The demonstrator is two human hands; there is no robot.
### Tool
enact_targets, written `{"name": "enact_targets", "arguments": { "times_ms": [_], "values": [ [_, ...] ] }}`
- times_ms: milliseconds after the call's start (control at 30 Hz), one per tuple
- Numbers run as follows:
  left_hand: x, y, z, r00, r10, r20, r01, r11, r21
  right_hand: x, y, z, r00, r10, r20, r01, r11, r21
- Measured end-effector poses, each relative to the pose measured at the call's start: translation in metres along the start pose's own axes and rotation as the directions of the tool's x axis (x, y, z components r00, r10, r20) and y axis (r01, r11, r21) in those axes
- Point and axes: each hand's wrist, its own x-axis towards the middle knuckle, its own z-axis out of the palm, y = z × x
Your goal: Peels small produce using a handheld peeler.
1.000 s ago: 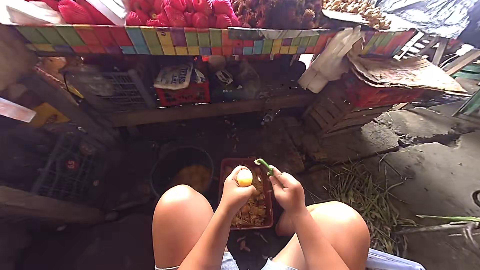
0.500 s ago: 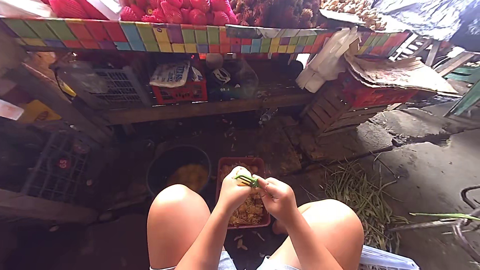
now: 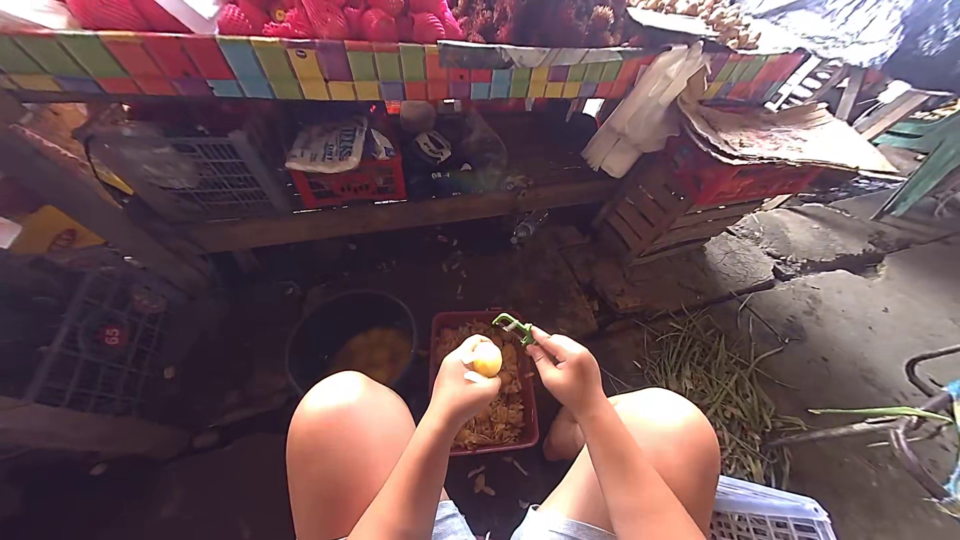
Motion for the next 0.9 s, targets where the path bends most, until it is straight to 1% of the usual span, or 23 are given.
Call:
{"name": "enact_targets", "arguments": {
  "times_ms": [33, 100, 133, 167, 200, 267, 300, 333, 400, 433, 500, 533, 567, 633, 733, 767, 833, 900],
  "values": [
    [0.001, -0.001, 0.0, 1.0, -0.008, -0.008, 0.008, 1.0, 0.001, 0.0, -0.002, -0.001, 1.0, -0.021, -0.016, 0.022, 0.997, 0.069],
    [0.001, 0.001, -0.001, 0.997, -0.079, 0.0, 0.079, 0.99, 0.116, -0.004, -0.012, -0.001, 0.996, -0.084, 0.001, 0.083, 0.982, 0.167],
    [0.001, 0.005, -0.002, 0.994, -0.111, 0.015, 0.106, 0.978, 0.182, -0.006, -0.017, -0.001, 0.994, -0.105, 0.03, 0.099, 0.982, 0.16],
    [0.001, 0.007, -0.003, 0.993, -0.116, 0.025, 0.107, 0.967, 0.231, -0.006, -0.019, -0.002, 0.994, -0.093, 0.065, 0.086, 0.99, 0.115],
    [0.0, 0.007, -0.003, 0.995, -0.097, 0.034, 0.085, 0.962, 0.261, -0.005, -0.02, -0.006, 0.992, -0.029, 0.122, 0.026, 0.999, 0.032],
    [-0.003, 0.003, -0.002, 1.0, 0.002, 0.023, -0.007, 0.971, 0.238, 0.001, -0.012, -0.013, 0.958, 0.158, 0.238, -0.117, 0.977, -0.178],
    [-0.003, 0.001, -0.001, 0.999, 0.052, 0.009, -0.053, 0.976, 0.209, 0.004, -0.008, -0.016, 0.942, 0.218, 0.255, -0.169, 0.965, -0.199],
    [0.0, -0.001, -0.001, 0.997, 0.083, 0.0, -0.082, 0.979, 0.186, 0.005, -0.006, -0.017, 0.942, 0.237, 0.24, -0.204, 0.967, -0.153],
    [0.003, -0.006, -0.001, 0.996, 0.094, -0.007, -0.091, 0.982, 0.166, 0.004, -0.008, -0.013, 0.963, 0.214, 0.161, -0.221, 0.975, 0.025],
    [0.003, -0.007, 0.0, 0.997, 0.081, -0.015, -0.077, 0.979, 0.189, 0.003, -0.01, -0.01, 0.97, 0.207, 0.123, -0.221, 0.969, 0.113],
    [0.001, -0.004, 0.002, 0.998, 0.057, -0.041, -0.041, 0.947, 0.319, 0.001, -0.019, -0.004, 0.961, 0.258, 0.101, -0.276, 0.915, 0.295],
    [0.0, -0.001, 0.005, 0.997, 0.058, -0.059, -0.029, 0.913, 0.408, 0.001, -0.027, -0.002, 0.944, 0.303, 0.133, -0.331, 0.861, 0.386],
    [0.0, 0.0, 0.01, 0.992, 0.096, -0.086, -0.041, 0.866, 0.499, 0.001, -0.033, 0.001, 0.925, 0.337, 0.175, -0.38, 0.809, 0.448],
    [-0.001, -0.002, 0.02, 0.965, 0.224, -0.134, -0.093, 0.774, 0.626, 0.003, -0.041, 0.009, 0.893, 0.372, 0.255, -0.451, 0.756, 0.476],
    [0.0, -0.008, 0.03, 0.928, 0.335, -0.163, -0.125, 0.693, 0.71, 0.007, -0.037, 0.022, 0.841, 0.392, 0.374, -0.539, 0.674, 0.505],
    [0.001, -0.01, 0.03, 0.932, 0.322, -0.169, -0.109, 0.69, 0.716, 0.008, -0.033, 0.025, 0.827, 0.386, 0.409, -0.558, 0.652, 0.514],
    [0.003, -0.009, 0.021, 0.973, 0.169, -0.156, -0.015, 0.724, 0.69, 0.01, -0.025, 0.028, 0.808, 0.397, 0.435, -0.585, 0.626, 0.516],
    [0.006, -0.008, 0.013, 0.984, 0.053, -0.168, 0.073, 0.745, 0.664, 0.009, -0.022, 0.029, 0.799, 0.414, 0.435, -0.599, 0.61, 0.519]
  ]
}}
